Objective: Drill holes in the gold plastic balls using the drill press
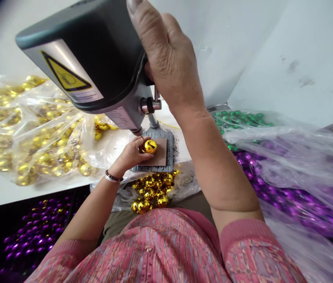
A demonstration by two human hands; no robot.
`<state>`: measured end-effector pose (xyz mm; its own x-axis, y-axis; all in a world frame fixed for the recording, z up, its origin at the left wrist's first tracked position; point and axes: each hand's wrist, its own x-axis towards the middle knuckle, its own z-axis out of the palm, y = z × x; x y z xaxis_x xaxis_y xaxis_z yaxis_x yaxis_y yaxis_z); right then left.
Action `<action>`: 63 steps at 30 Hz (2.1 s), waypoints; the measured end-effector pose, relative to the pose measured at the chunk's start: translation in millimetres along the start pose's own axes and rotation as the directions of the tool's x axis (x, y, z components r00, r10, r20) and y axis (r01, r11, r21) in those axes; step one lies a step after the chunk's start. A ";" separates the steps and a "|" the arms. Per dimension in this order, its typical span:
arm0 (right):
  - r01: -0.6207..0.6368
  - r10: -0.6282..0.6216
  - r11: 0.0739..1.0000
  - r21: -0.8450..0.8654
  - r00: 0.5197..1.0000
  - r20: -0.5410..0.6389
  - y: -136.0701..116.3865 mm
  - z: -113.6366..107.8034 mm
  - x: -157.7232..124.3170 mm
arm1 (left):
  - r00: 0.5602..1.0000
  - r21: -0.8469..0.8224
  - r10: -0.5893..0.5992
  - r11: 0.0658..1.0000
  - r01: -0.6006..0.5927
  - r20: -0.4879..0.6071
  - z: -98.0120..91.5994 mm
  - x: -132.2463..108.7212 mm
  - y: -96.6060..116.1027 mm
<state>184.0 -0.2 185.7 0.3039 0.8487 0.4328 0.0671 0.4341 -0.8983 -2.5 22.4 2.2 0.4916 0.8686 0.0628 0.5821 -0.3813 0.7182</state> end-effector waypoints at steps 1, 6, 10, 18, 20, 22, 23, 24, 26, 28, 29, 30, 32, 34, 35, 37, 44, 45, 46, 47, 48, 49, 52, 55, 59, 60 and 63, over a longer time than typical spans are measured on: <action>0.045 -0.045 0.999 0.016 0.999 -0.004 1.1 -0.5 0.7 | 0.999 -0.046 -0.032 0.998 0.033 0.020 1.4 0.2 -1.3; 0.121 -0.118 0.992 0.044 0.991 -0.063 1.6 3.8 -0.9 | 0.993 -0.195 -0.110 0.974 0.115 0.038 7.1 -4.0 -3.5; 0.196 -0.196 0.981 0.000 0.979 -0.057 -0.8 5.2 -14.5 | 0.991 -0.199 -0.133 0.971 0.135 0.027 7.3 -6.3 1.3; 0.402 -0.395 0.876 -0.266 0.915 0.085 19.5 -22.6 -65.3 | 0.996 -0.216 -0.089 0.972 0.093 0.029 5.4 -7.7 3.5; 0.445 -0.432 0.841 -0.308 0.895 0.113 30.3 -27.8 -74.4 | 0.997 -0.213 -0.067 0.974 0.073 0.033 5.0 -8.1 4.1; 0.490 -0.473 0.820 -0.295 0.871 0.131 41.5 -30.3 -80.2 | 0.997 -0.200 -0.063 0.977 0.070 0.038 4.7 -8.3 5.0; 0.514 -0.495 0.811 -0.278 0.857 0.141 46.8 -30.8 -81.9 | 0.997 -0.192 -0.067 0.979 0.073 0.036 4.8 -8.3 5.2; 0.538 -0.515 0.800 -0.265 0.843 0.156 51.6 -31.1 -83.1 | 0.997 -0.185 -0.071 0.980 0.076 0.033 5.0 -8.3 5.2; 0.577 -0.551 0.774 -0.262 0.816 0.173 59.3 -31.2 -84.3 | 0.997 -0.179 -0.075 0.981 0.079 0.031 5.7 -8.3 4.2; 0.589 -0.566 0.755 -0.287 0.807 0.166 64.3 -31.0 -84.8 | 0.997 -0.179 -0.075 0.981 0.078 0.029 6.5 -8.5 2.7; 0.593 -0.573 0.748 -0.296 0.803 0.160 66.1 -30.7 -84.9 | 0.997 -0.179 -0.075 0.981 0.078 0.026 6.7 -8.8 2.0; 0.600 -0.583 0.741 -0.300 0.797 0.155 67.6 -30.4 -85.1 | 0.997 -0.178 -0.076 0.981 0.079 0.022 6.6 -9.1 1.7; 0.619 -0.607 0.728 -0.296 0.782 0.142 70.5 -29.3 -85.4 | 0.997 -0.171 -0.080 0.982 0.083 0.021 6.0 -9.8 2.0; 0.640 -0.635 0.713 -0.287 0.763 0.124 73.7 -27.9 -85.7 | 0.996 -0.164 -0.079 0.983 0.083 0.028 4.7 -10.4 3.4; 0.648 -0.647 0.706 -0.284 0.754 0.114 75.4 -27.1 -86.0 | 0.996 -0.163 -0.078 0.983 0.082 0.034 4.0 -10.7 4.3; 0.664 -0.667 0.694 -0.279 0.739 0.101 79.0 -25.7 -86.6 | 0.996 -0.168 -0.075 0.982 0.082 0.044 3.0 -11.0 5.8; 0.695 -0.706 0.661 -0.283 0.704 0.082 91.1 -24.8 -89.4 | 0.998 -0.175 -0.055 0.983 0.062 0.043 4.5 -11.0 3.0; 0.703 -0.713 0.654 -0.278 0.696 0.083 92.5 -25.0 -89.4 | 0.998 -0.172 -0.055 0.983 0.061 0.041 4.6 -11.1 2.5; 0.710 -0.719 0.648 -0.274 0.689 0.084 93.6 -25.1 -89.3 | 0.998 -0.169 -0.055 0.984 0.061 0.041 4.6 -11.3 2.2; 0.716 -0.724 0.644 -0.271 0.684 0.088 94.4 -25.2 -89.1 | 0.998 -0.169 -0.054 0.984 0.061 0.042 4.5 -11.4 2.1; 0.719 -0.726 0.640 -0.270 0.681 0.091 95.0 -25.3 -88.8 | 0.998 -0.171 -0.054 0.983 0.060 0.044 4.2 -11.6 2.3; 0.722 -0.729 0.637 -0.270 0.678 0.093 95.3 -25.4 -88.5 | 0.997 -0.174 -0.054 0.983 0.061 0.048 4.0 -11.7 2.5; 0.727 -0.736 0.629 -0.274 0.671 0.090 97.2 -26.0 -88.6 | 0.997 -0.181 -0.056 0.981 0.066 0.059 3.5 -11.5 2.7; 0.730 -0.737 0.625 -0.278 0.669 0.099 102.5 -27.2 -91.0 | 0.997 -0.187 -0.058 0.980 0.066 0.051 4.2 -11.1 0.9; 0.729 -0.735 0.623 -0.284 0.670 0.107 108.6 -27.1 -95.6 | 0.997 -0.208 -0.056 0.976 0.066 0.052 6.2 -11.0 -2.9; 0.725 -0.734 0.626 -0.286 0.672 0.095 107.2 -26.3 -96.0 | 0.997 -0.215 -0.051 0.975 0.062 0.056 6.7 -10.9 -3.4; 0.691 -0.715 0.655 -0.306 0.698 0.047 91.4 -21.2 -92.3 | 0.997 -0.226 -0.054 0.972 0.065 0.057 7.7 -9.9 -2.5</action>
<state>182.1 -45.3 62.0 0.1196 0.2960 0.9477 0.5446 0.7786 -0.3119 -3.8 12.4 -5.6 0.4956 0.8684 -0.0155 0.4516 -0.2424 0.8586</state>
